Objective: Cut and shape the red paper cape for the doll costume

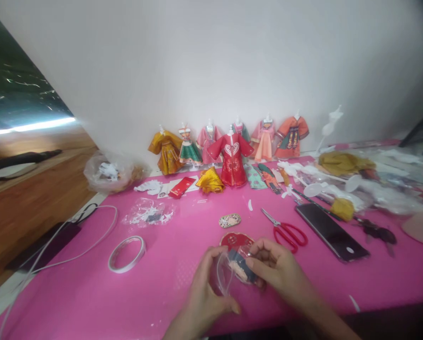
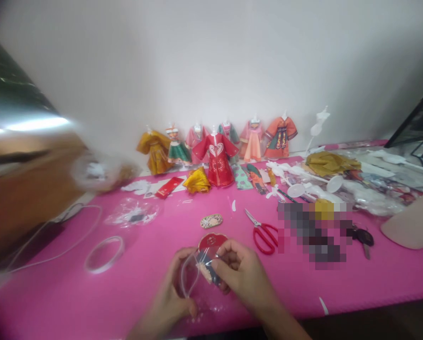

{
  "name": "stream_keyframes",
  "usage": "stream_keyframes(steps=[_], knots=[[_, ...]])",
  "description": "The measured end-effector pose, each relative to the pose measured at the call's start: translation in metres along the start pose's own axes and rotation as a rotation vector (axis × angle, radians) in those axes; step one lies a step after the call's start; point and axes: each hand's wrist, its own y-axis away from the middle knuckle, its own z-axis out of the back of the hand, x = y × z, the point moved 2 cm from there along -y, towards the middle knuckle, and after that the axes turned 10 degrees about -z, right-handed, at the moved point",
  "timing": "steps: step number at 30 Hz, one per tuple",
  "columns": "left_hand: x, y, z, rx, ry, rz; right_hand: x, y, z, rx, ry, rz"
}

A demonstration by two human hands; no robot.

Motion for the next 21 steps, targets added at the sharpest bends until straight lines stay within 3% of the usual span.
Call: stream_keyframes(steps=[7,12,21], knots=[[0.003,-0.003,0.001,-0.001,-0.311,-0.107,0.005,0.012,0.02,-0.066,0.005,0.027],[-0.006,-0.006,-0.006,-0.019,-0.59,-0.231,0.003,0.008,0.016,-0.036,0.049,-0.011],[0.0,-0.004,-0.02,0.011,-0.671,-0.096,-0.01,-0.004,-0.002,-0.072,0.023,-0.007]])
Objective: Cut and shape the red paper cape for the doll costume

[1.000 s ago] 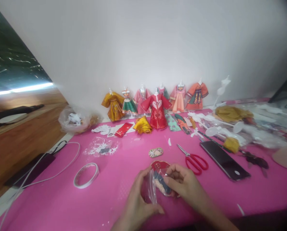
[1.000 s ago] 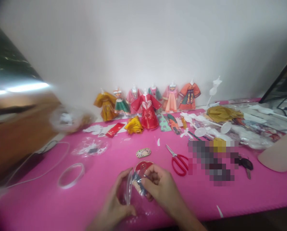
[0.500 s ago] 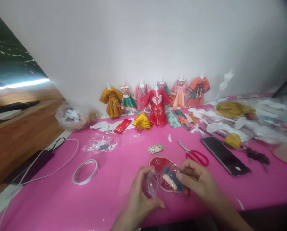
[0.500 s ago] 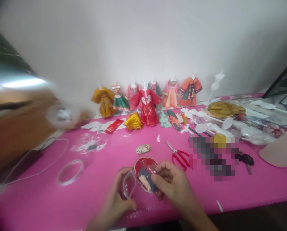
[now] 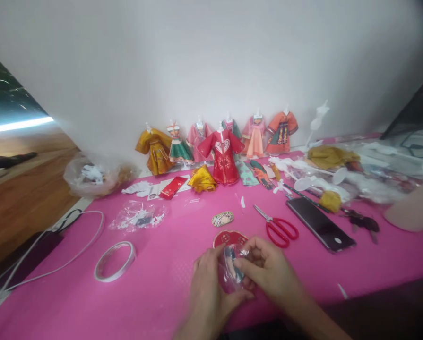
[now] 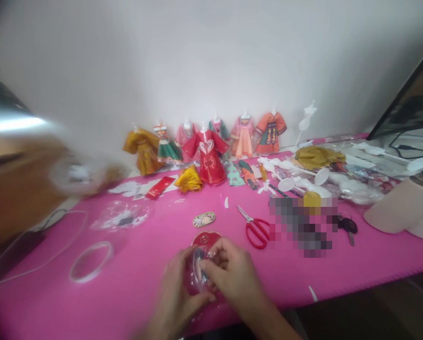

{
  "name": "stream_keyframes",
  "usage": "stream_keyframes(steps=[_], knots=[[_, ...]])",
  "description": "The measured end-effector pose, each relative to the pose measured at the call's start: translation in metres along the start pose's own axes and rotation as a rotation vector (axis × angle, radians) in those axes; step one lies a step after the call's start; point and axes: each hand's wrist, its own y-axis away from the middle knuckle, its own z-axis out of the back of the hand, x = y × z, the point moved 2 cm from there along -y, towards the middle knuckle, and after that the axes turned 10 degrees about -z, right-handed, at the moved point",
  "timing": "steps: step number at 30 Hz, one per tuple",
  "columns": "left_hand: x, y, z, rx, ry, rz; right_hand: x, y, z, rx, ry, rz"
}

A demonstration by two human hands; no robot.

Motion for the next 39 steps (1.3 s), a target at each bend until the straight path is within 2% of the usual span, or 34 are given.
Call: stream_keyframes(steps=[5,9,15,21,27,34,39], knots=[[0.01,0.002,-0.003,0.015,0.03,0.025,-0.006,-0.004,0.001,-0.061,0.188,0.105],[0.018,0.002,-0.005,0.0,0.021,0.011,-0.002,-0.004,0.004,-0.071,0.333,0.133],[0.027,0.0,0.0,0.025,0.018,-0.051,0.011,0.002,0.006,-0.005,0.28,0.163],[0.026,-0.001,0.0,-0.001,-0.035,-0.081,0.002,0.001,0.001,-0.032,0.373,0.161],[0.022,-0.003,-0.003,-0.009,-0.111,-0.154,0.011,0.003,-0.004,-0.069,0.656,0.317],[0.032,0.002,-0.004,0.009,-0.098,-0.265,0.028,0.006,-0.002,0.129,0.745,0.334],[0.035,0.003,-0.002,-0.016,-0.072,-0.211,0.029,0.006,0.0,0.027,0.708,0.33]])
